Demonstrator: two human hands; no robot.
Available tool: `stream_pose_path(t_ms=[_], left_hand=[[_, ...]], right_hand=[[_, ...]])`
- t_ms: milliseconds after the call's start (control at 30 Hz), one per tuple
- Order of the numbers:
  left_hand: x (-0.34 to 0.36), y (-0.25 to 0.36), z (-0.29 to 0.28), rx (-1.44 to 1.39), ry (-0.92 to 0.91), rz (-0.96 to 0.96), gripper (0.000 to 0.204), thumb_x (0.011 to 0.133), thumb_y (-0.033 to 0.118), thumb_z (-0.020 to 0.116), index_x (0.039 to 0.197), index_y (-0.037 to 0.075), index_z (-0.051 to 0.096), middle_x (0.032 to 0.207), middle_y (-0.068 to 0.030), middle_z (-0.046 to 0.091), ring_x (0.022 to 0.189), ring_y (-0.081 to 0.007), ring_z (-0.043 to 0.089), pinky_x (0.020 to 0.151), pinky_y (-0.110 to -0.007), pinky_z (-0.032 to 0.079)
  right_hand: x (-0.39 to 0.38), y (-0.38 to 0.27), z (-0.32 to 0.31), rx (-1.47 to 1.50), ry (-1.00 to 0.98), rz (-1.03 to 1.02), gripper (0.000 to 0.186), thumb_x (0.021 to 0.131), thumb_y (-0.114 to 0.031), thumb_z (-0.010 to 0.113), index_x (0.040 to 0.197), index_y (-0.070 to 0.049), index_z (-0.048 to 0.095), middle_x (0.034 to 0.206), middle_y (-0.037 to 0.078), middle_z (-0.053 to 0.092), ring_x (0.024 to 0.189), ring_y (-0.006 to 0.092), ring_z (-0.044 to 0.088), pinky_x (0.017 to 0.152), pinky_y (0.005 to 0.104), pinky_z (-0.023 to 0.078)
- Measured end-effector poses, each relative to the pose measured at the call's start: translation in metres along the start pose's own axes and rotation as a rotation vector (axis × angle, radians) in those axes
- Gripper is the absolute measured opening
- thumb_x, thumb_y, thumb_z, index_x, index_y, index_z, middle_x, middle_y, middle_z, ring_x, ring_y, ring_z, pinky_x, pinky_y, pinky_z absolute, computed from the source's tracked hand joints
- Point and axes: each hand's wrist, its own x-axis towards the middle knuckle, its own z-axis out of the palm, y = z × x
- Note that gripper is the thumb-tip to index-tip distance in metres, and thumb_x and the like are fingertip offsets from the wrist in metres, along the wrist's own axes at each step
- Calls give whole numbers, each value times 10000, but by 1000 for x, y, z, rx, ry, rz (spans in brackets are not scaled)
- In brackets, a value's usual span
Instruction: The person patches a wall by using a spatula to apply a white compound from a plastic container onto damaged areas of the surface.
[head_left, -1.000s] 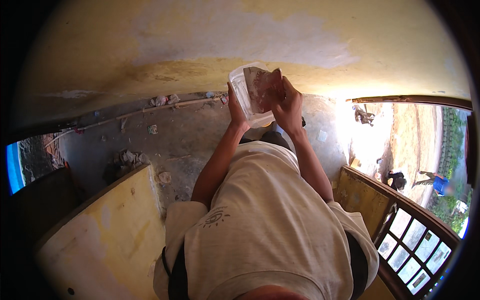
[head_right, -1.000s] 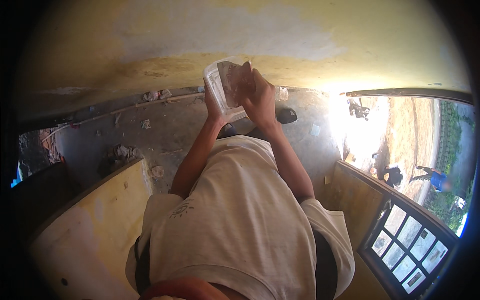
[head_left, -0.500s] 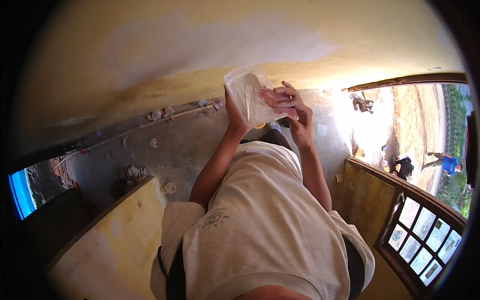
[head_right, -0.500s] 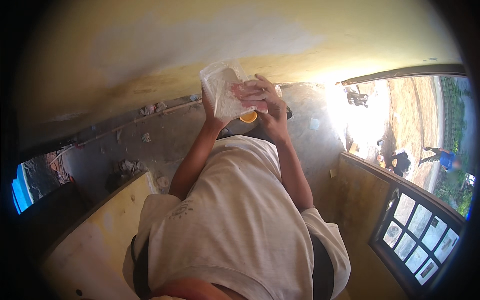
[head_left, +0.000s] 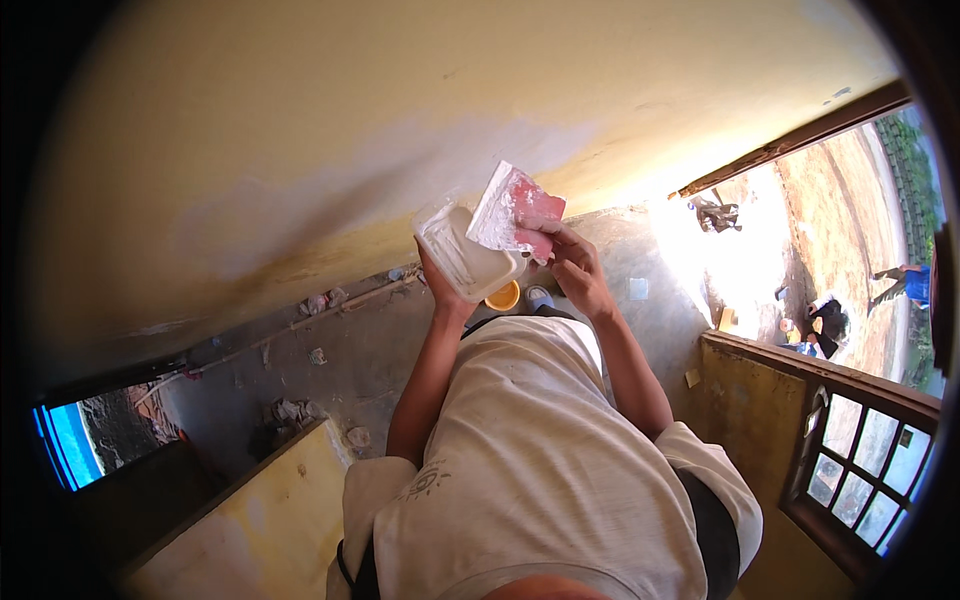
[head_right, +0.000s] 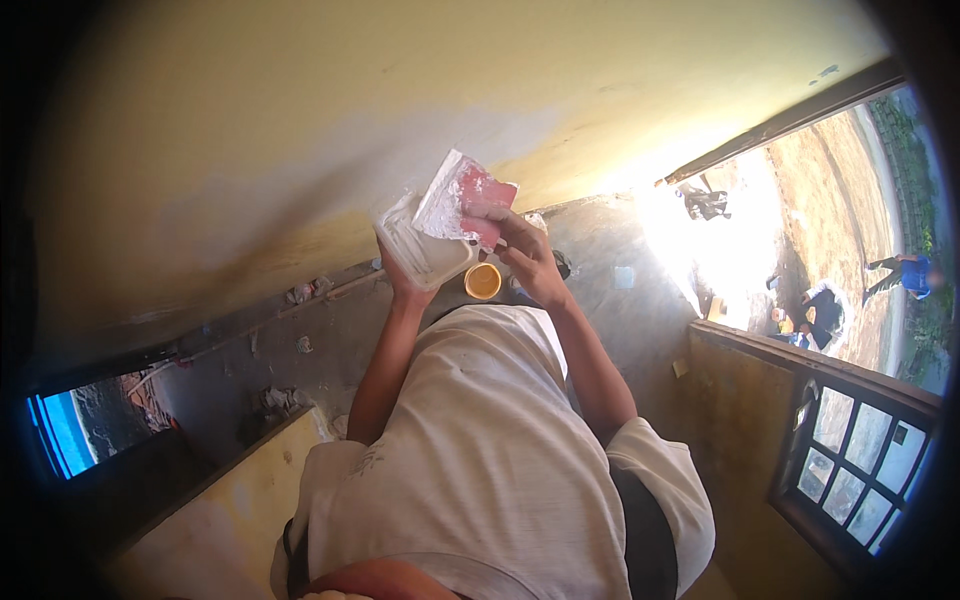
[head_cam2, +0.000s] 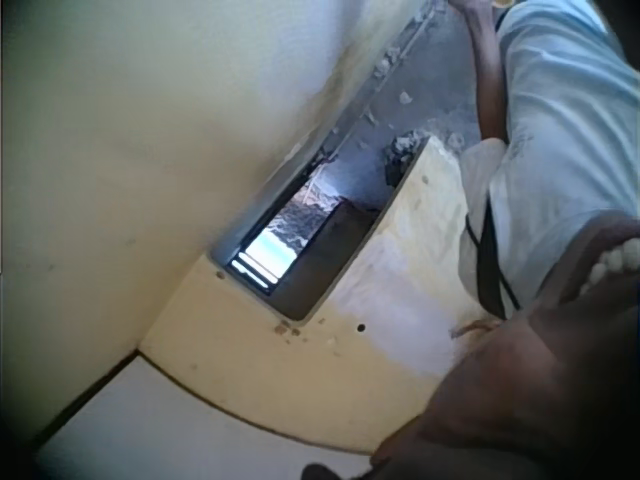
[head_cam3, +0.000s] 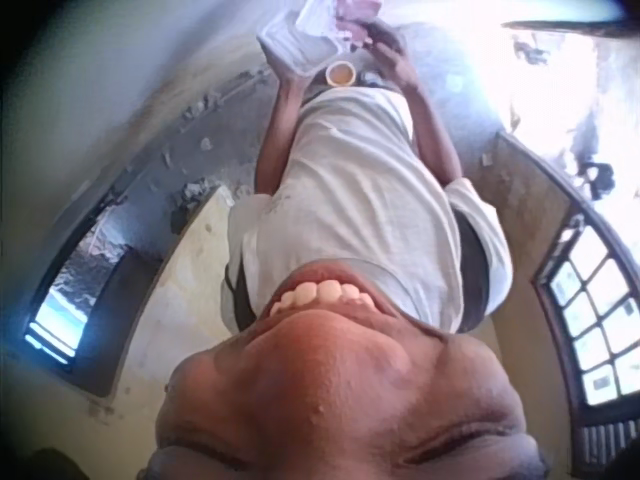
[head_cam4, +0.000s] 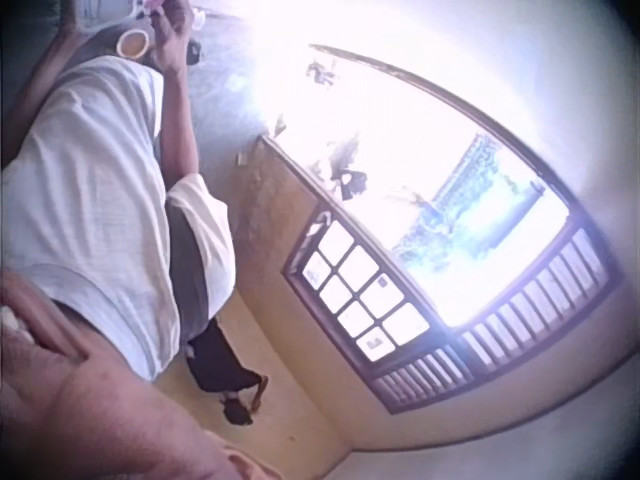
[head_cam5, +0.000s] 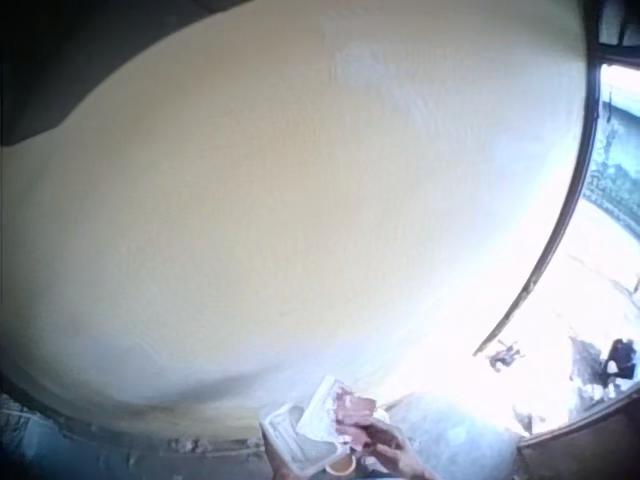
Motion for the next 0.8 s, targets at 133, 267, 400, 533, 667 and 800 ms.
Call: stream_pose_path(t_ms=[133,267,400,533,667,800], left_hand=[[9,-17,-1,8,-166,-11,544,996,535,350,1302,125,532,1225,-81,606,1091,-282,605,965,-470,499],[20,-24,12,22,98,27,590,984,582,346,1269,110,554,1124,-113,643,1007,-303,635,909,-479,520],[17,-40,10,47,194,89,660,971,631,330,1297,97,538,1155,-121,641,1012,-319,637,891,-481,529],[11,-44,5,16,241,140,666,968,631,346,1325,98,521,1184,-102,631,1020,-322,636,893,-487,529],[9,-45,-11,-21,277,151,661,962,631,372,1331,103,518,1188,-96,629,1020,-320,636,893,-493,529],[15,-29,-15,23,189,102,577,981,564,372,1272,105,566,1153,-95,646,1020,-301,631,890,-474,517]], right_hand=[[12,4,-47,-132,119,23,446,994,-287,516,1329,6,542,1112,86,683,1022,162,588,876,321,462],[24,-15,-45,-261,307,6,839,938,-66,640,1553,-30,69,987,146,696,777,164,627,703,285,512],[38,-11,-58,-140,390,-1,1113,872,17,692,1499,-42,-226,899,159,685,703,164,646,681,302,548],[58,-3,-68,178,352,217,464,916,-97,669,1323,0,466,932,109,689,771,162,670,694,306,572],[64,23,-67,215,411,170,268,939,-151,623,1153,-24,523,1016,105,654,866,191,667,724,343,575],[64,42,-66,260,463,128,254,931,-146,624,1135,-31,525,1012,101,657,875,190,663,758,351,564]])
